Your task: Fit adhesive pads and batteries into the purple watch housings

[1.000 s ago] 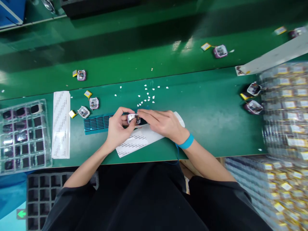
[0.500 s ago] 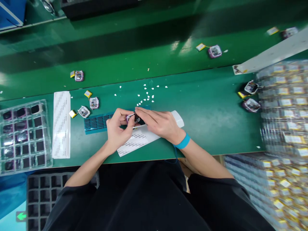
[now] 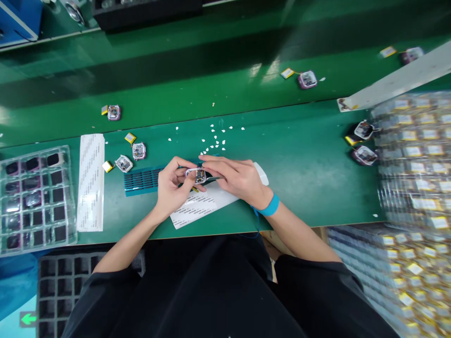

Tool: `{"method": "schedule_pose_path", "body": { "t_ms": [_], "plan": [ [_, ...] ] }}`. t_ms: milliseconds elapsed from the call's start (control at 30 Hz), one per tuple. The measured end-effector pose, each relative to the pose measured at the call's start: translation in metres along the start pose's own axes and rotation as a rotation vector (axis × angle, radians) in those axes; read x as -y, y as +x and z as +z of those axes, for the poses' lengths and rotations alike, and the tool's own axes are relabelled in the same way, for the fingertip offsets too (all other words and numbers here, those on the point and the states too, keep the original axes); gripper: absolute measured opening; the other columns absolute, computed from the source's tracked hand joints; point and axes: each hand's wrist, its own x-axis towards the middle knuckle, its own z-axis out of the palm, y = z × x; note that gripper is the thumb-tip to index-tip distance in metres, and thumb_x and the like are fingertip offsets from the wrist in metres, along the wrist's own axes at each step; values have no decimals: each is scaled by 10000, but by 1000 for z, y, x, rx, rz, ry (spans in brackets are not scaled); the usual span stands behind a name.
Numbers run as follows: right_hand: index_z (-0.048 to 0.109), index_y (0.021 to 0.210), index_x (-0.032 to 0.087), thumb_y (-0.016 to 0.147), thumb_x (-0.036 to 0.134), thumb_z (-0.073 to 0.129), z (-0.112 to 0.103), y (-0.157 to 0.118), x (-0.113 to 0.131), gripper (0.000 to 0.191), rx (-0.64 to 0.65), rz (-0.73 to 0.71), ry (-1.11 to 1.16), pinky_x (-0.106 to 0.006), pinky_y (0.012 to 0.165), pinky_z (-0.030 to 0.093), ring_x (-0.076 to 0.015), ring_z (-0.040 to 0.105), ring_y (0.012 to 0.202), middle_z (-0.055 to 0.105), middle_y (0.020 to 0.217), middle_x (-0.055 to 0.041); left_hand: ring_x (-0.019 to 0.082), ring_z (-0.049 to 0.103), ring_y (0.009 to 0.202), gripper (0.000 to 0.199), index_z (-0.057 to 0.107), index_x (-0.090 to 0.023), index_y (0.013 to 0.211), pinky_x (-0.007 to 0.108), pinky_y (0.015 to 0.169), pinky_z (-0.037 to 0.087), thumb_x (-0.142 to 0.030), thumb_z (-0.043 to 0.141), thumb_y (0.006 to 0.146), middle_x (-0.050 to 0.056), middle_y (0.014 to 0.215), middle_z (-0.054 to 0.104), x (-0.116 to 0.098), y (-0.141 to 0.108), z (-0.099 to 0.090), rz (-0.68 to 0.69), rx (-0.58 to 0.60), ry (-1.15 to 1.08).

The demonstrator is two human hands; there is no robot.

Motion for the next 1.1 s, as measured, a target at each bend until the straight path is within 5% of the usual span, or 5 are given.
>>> {"method": "schedule_pose_path", "body": {
  "t_ms": [433,567,800,1000,1100],
  "plan": [
    [688,1264,144,1021,90,411,-5,-5,9,372,124,-171,-322,-281,534,553,-134,732,689,689,1352,-104,123,733,567,126,609,-200,864,201,502,583,-263,715,886,3,769,772,8,-3,4,174,-132,156],
    [714,1216,153,1017,147,428,0,-3,9,348,75,-3,16,-258,649,583,-161,761,935,764,1226,-84,123,725,545,112,598,-203,836,206,512,552,-224,694,889,-33,643,724,8,-4,0,248,-98,241],
    [773,940,184,971,464,641,-2,11,12,311,122,465,598,-252,468,329,-78,383,468,587,563,56,129,747,622,119,608,-202,935,237,635,561,-137,688,877,-25,699,758,7,-2,1,323,8,382],
    [751,863,192,1003,566,525,-13,14,9,460,107,500,793,-254,520,393,-101,526,569,675,700,2,166,753,760,112,670,-200,1034,301,745,583,-212,703,928,41,892,802,-4,-21,-7,278,-7,365],
    [674,754,193,1050,546,383,-22,18,6,546,19,438,882,-285,626,492,-140,616,704,701,808,-49,218,736,955,100,698,-210,1033,372,859,574,-169,651,955,78,1002,809,-7,-45,-17,377,218,448]
  ]
}}
